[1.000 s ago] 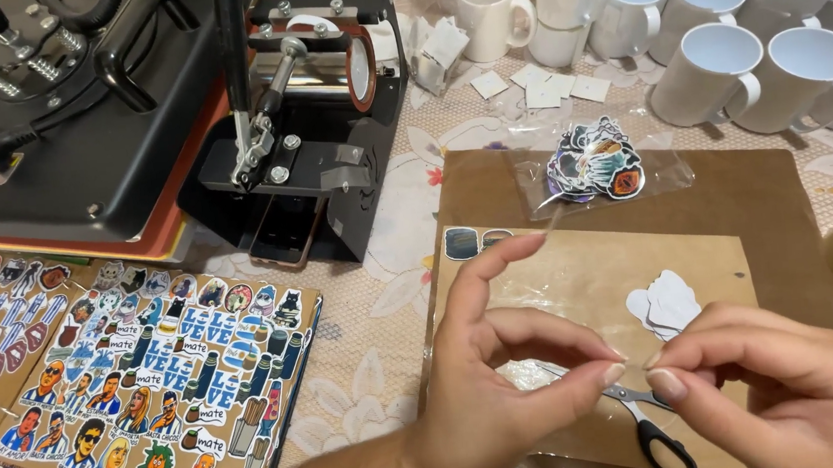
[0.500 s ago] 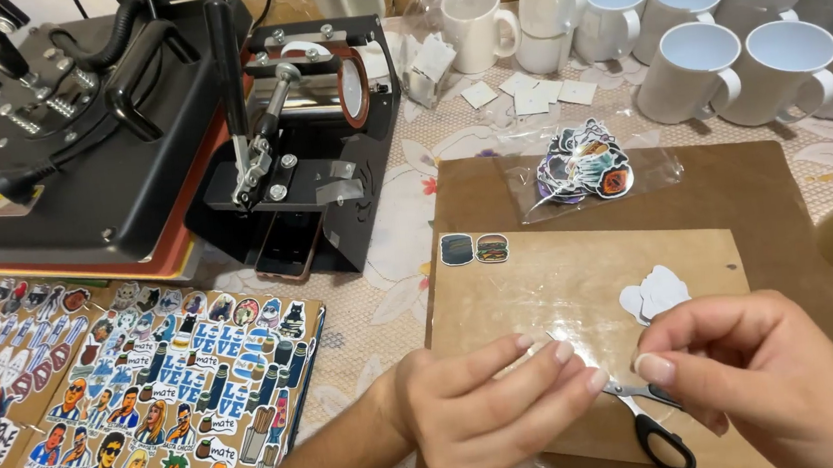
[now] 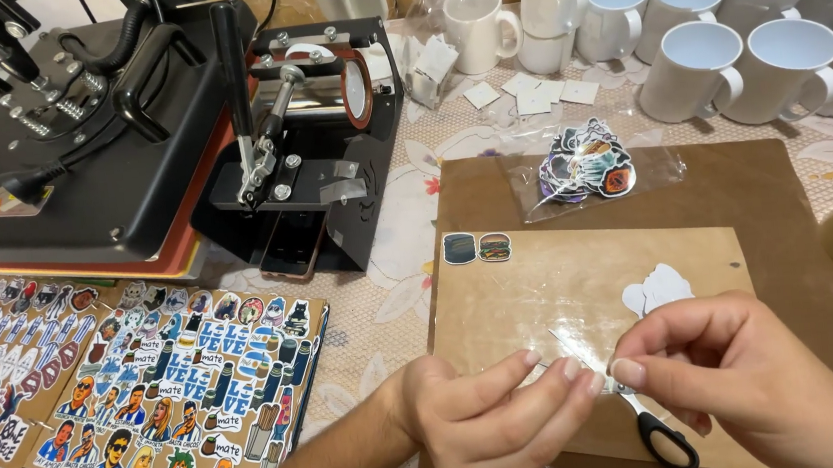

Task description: Peeling stickers from a sheet and organizing them on a work surface alongside other loose stickers.

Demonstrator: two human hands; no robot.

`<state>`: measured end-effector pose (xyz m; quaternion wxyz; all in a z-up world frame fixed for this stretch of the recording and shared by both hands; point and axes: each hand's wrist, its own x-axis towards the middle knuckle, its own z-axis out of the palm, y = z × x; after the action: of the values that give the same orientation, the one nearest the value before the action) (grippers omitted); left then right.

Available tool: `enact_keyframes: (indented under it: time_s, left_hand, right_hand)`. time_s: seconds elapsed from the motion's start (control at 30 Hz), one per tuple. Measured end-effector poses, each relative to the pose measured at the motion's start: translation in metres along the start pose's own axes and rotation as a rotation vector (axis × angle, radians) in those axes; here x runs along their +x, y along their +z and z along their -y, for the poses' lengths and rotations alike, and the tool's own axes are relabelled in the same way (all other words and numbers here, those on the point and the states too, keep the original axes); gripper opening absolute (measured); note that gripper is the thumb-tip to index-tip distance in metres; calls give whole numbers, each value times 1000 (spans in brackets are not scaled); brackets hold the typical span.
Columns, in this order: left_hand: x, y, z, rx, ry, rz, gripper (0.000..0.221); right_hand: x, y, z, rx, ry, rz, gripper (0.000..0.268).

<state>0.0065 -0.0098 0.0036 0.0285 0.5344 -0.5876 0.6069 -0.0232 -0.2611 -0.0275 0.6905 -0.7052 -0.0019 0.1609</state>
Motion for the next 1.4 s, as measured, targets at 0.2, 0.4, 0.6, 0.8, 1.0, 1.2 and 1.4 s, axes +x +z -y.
enact_keyframes:
  time_s: [0.2,0.4,0.6,0.8,1.0,1.2,1.4]
  left_hand:
    - [2,6,1,105,49,-65,16]
    - [2,3,0,92,65,-21,19]
    - [-3,1,-13,-183,-176,25,47]
    - [11,1,-25,-483,-640,9,5]
    - [1,8,-39,-756,-931,-43,90]
    - [6,4,-42,-804,-1063,-25,81]
    - [31,-8,-28,-979,-1509,100,88]
  right_hand:
    - [-1,-1,2,2,-19,1,16]
    - [-2,1,5,-36,2,-12,15]
    - [-12,11,18,-234,-253,-86,9]
    - [-16,17,31,-532,-500,-154,5]
    - [-20,24,39,-609,-601,-194,5]
    - [-21,28,41,-633,-581,-193,5]
    - [-19,29,44,-733,-658,-206,4]
